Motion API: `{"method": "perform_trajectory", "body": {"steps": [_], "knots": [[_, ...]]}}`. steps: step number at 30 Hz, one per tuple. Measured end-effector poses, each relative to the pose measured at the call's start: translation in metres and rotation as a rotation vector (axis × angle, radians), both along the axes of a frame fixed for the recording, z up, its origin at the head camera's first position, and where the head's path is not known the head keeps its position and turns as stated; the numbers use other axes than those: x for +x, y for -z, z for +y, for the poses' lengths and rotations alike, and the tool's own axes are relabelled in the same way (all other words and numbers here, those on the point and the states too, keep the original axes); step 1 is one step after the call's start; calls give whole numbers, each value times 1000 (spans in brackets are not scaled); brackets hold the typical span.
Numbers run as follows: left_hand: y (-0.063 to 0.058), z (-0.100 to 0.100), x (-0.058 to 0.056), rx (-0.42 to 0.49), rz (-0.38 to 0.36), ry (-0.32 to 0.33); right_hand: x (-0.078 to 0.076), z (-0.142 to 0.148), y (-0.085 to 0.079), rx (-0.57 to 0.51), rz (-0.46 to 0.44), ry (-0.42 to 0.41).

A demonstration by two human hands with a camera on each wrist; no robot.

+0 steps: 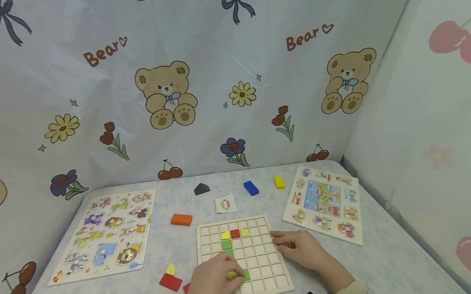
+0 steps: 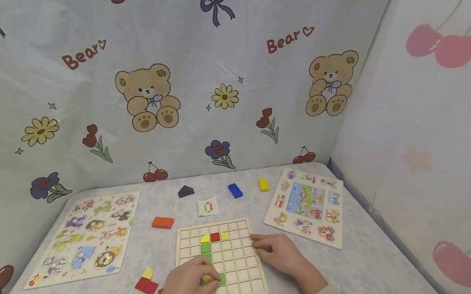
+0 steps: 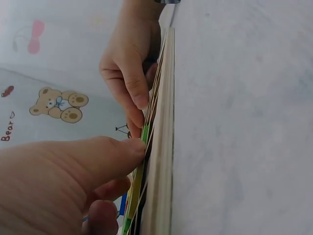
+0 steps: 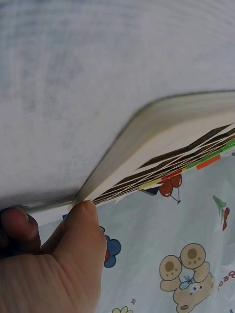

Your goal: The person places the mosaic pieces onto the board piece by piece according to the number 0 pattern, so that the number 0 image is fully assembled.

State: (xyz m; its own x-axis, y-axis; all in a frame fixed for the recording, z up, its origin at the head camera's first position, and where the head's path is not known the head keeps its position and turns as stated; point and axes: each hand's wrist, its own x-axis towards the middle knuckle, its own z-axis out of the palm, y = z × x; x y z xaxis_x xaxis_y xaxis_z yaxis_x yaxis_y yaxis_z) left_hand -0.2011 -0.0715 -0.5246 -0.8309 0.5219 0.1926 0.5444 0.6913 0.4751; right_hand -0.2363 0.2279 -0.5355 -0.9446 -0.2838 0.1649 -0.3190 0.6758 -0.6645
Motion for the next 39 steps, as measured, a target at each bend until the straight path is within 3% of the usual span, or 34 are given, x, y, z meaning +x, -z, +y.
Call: {"method": "perform_trajectory", "body": {"steps": [10, 16, 20, 24, 30, 33, 39], "knots": [[-2, 0, -1, 12, -18, -7, 1, 1, -1, -14, -6, -2], [-19, -22, -10, -41, -42, -5, 2, 0, -1, -23, 1, 2], [-33, -50, -15, -69, -138, -49, 2, -1, -2, -25, 3, 2], [-40, -77, -15, -81, -252, -102, 2, -2, -2, -21, -8, 3], [-42, -98, -13, -120, -344, -95, 1, -2, -2, -4, -10, 10], [-39, -99, -15, -123, -348, -98, 1, -2, -1, -8, -13, 9], [-29, -97, -28, -162, -275, -242, 1, -1, 1, -4, -16, 6]]}}
